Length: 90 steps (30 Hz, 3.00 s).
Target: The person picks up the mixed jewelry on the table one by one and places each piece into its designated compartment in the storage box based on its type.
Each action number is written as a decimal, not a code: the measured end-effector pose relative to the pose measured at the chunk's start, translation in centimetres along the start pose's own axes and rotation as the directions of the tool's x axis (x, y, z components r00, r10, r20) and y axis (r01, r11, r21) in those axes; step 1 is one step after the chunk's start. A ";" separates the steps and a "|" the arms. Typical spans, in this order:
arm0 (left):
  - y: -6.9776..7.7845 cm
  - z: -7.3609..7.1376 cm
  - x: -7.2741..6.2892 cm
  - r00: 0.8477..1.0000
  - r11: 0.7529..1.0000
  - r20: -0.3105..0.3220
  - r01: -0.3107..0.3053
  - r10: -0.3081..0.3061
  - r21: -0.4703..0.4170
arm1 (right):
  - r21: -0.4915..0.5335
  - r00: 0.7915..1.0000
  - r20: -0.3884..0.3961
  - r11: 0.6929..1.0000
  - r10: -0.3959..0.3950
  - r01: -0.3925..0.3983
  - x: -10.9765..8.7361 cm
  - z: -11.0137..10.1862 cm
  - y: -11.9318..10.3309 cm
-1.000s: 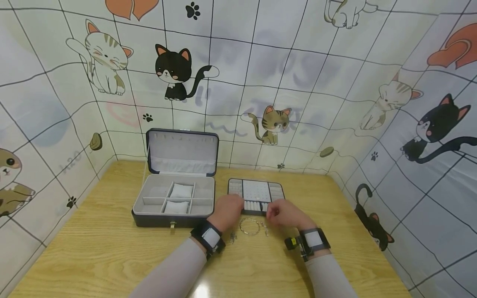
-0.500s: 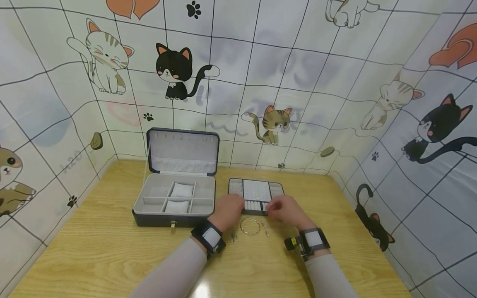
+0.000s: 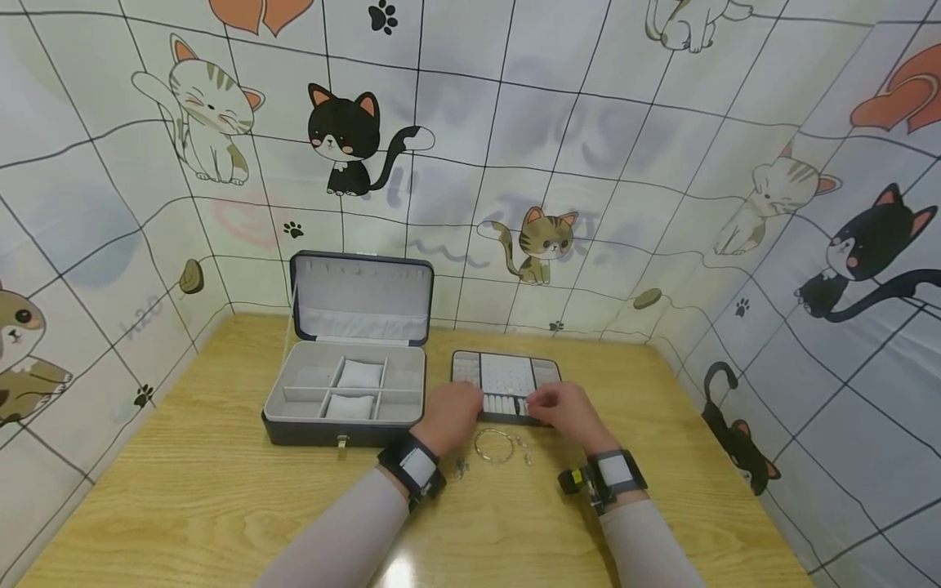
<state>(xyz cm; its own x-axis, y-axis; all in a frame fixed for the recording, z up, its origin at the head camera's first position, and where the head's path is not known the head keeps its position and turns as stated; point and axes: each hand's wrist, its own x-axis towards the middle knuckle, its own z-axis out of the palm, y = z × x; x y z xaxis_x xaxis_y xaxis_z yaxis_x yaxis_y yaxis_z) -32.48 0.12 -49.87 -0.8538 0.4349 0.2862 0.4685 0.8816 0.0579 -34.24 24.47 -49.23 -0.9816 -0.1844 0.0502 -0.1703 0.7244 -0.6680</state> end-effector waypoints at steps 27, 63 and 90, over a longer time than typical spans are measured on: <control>-0.1 -0.1 0.1 1.000 1.000 -0.019 -0.018 0.019 0.017 | 0.000 0.996 -0.073 0.999 0.051 -0.051 0.3 1.0 0.1; -0.1 0.5 0.0 0.999 1.000 -0.038 -0.011 0.012 0.025 | -0.084 0.993 -0.110 0.996 -0.035 0.026 0.3 1.6 0.5; -0.2 0.2 0.0 0.999 1.000 -0.030 -0.018 0.018 0.005 | -0.083 0.995 -0.103 0.996 0.004 -0.013 0.3 1.6 0.1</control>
<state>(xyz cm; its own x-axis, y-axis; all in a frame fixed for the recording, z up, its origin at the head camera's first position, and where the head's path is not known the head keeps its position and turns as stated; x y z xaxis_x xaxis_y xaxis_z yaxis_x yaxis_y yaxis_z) -32.58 0.01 -50.04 -0.8381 0.4449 0.3157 0.4825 0.8746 0.0484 -34.43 23.43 -50.41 -0.9860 -0.1117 0.1235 -0.1640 0.7792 -0.6049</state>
